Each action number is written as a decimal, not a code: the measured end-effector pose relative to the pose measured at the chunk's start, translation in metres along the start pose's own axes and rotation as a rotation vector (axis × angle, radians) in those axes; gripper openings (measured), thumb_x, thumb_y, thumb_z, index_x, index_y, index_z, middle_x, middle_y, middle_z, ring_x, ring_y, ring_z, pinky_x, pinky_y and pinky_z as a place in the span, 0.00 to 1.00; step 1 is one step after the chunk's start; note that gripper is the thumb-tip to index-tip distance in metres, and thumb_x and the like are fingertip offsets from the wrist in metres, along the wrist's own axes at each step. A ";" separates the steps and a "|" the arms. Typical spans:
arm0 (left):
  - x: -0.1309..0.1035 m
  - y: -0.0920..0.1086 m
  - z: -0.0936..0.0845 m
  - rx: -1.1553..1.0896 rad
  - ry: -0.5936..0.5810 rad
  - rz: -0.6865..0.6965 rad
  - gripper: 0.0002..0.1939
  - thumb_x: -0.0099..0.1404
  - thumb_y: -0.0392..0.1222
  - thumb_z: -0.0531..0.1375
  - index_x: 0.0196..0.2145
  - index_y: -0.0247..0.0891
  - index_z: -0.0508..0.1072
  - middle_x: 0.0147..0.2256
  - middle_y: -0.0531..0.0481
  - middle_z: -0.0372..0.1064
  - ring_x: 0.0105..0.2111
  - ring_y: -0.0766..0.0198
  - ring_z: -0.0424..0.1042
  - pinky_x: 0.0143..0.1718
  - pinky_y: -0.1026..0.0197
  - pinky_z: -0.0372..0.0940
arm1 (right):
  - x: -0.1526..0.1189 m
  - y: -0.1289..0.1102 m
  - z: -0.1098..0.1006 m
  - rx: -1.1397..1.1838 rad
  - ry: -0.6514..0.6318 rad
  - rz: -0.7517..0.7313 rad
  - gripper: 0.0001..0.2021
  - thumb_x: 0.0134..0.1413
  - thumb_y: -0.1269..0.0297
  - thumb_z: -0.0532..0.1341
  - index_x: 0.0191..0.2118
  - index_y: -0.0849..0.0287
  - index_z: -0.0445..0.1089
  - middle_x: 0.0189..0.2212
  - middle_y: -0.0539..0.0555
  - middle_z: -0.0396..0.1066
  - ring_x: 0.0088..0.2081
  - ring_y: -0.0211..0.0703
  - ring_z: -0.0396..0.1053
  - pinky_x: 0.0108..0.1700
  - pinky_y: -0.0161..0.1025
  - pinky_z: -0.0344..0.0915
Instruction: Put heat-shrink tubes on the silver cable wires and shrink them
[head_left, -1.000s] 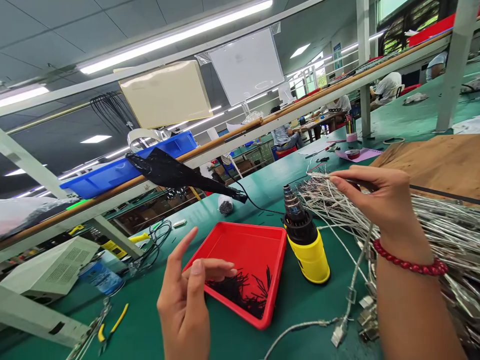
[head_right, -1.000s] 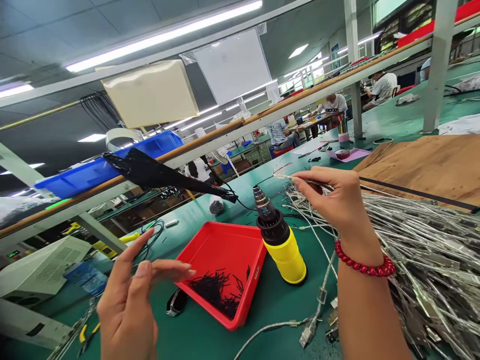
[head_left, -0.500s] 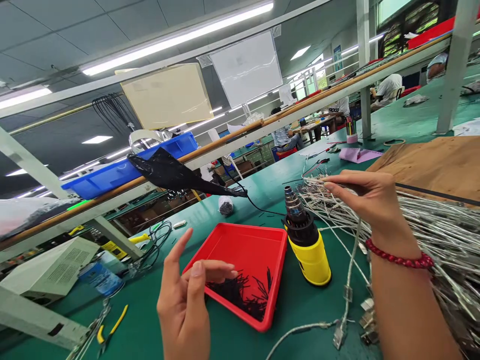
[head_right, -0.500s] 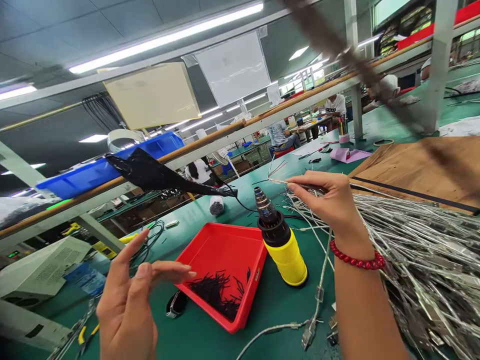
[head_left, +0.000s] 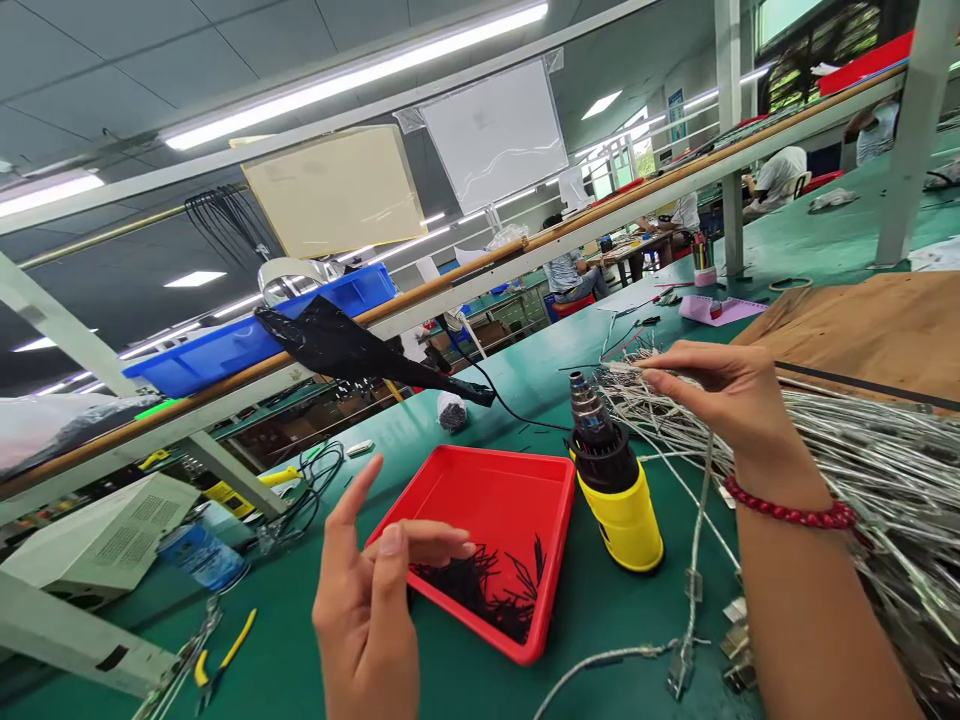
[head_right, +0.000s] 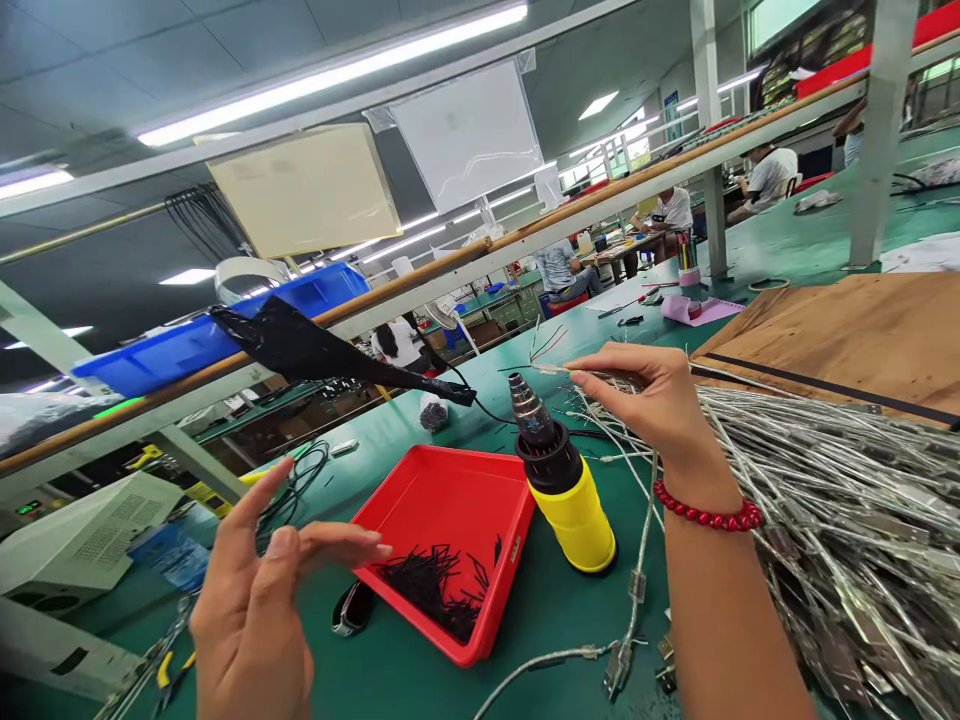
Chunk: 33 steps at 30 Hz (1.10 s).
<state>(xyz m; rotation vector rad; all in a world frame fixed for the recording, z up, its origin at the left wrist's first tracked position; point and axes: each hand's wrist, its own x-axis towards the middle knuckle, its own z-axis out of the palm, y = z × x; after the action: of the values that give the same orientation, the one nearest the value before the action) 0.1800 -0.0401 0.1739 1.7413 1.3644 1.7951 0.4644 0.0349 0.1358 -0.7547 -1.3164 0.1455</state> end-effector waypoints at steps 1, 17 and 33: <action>0.000 0.001 0.000 0.002 0.001 -0.010 0.27 0.66 0.53 0.53 0.59 0.41 0.60 0.22 0.53 0.73 0.23 0.60 0.74 0.25 0.62 0.73 | 0.000 0.000 0.000 0.001 -0.002 0.005 0.04 0.47 0.68 0.67 0.31 0.52 0.77 0.25 0.49 0.73 0.26 0.38 0.66 0.25 0.36 0.60; 0.001 -0.001 0.000 -0.020 0.016 0.029 0.26 0.65 0.52 0.54 0.58 0.39 0.61 0.21 0.53 0.73 0.22 0.60 0.74 0.23 0.61 0.72 | 0.001 -0.004 0.006 -0.038 0.001 0.007 0.02 0.47 0.68 0.66 0.30 0.55 0.76 0.25 0.51 0.73 0.28 0.40 0.68 0.28 0.37 0.62; 0.001 0.000 -0.001 -0.020 0.014 0.021 0.27 0.65 0.51 0.55 0.59 0.38 0.59 0.21 0.53 0.72 0.23 0.59 0.74 0.25 0.60 0.72 | 0.001 -0.001 0.012 -0.051 -0.003 0.009 0.03 0.48 0.66 0.66 0.31 0.55 0.77 0.27 0.52 0.75 0.30 0.43 0.71 0.29 0.39 0.66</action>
<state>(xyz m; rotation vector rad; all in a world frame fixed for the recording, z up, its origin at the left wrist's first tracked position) 0.1790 -0.0396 0.1745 1.7417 1.3339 1.8293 0.4534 0.0400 0.1383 -0.8045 -1.3233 0.1204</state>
